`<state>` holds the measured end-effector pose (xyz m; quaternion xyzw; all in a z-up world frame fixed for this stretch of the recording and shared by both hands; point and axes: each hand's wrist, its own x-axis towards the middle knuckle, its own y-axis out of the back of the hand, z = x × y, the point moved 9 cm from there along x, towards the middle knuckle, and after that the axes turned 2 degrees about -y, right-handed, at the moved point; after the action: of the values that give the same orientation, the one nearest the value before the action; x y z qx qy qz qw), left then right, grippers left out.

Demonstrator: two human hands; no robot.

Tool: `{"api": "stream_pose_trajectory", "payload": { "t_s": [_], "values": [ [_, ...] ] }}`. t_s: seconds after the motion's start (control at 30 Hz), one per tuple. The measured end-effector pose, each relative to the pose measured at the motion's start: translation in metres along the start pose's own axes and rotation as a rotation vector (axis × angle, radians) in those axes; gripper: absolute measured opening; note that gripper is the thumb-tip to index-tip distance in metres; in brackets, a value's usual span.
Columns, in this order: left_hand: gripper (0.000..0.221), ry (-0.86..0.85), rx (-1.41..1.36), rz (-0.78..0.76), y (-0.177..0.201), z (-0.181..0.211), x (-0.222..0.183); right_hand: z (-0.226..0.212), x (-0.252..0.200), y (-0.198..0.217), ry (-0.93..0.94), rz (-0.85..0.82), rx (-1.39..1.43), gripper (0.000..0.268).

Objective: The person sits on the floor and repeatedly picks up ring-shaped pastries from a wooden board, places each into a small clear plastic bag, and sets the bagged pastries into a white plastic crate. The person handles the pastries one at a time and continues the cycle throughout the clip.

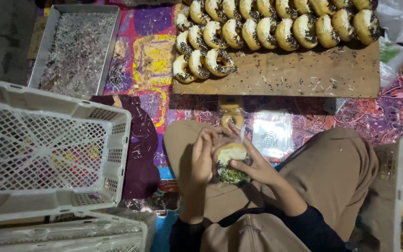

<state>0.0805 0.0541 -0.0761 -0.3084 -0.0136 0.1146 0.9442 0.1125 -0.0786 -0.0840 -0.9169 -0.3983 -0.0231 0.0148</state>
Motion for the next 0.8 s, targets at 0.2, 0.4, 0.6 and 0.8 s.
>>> {"api": "stream_pose_trajectory", "payload": {
  "t_s": [0.2,0.4,0.6,0.8],
  "values": [
    [0.029,-0.055,0.082,-0.180,-0.016,0.016,-0.004,0.007,-0.002,0.000,-0.047,0.032,0.075,0.098],
    [0.019,-0.302,0.539,0.090,-0.008,0.046,-0.021,0.000,-0.012,0.003,0.055,-0.007,0.149,0.108],
    [0.028,-0.430,0.284,-0.060,-0.025,0.067,-0.033,-0.002,0.000,0.007,0.094,-0.136,0.220,0.108],
    [0.029,-0.393,0.312,-0.080,-0.030,0.075,-0.027,0.017,0.025,-0.005,0.141,-0.194,0.361,0.051]
  ]
}}
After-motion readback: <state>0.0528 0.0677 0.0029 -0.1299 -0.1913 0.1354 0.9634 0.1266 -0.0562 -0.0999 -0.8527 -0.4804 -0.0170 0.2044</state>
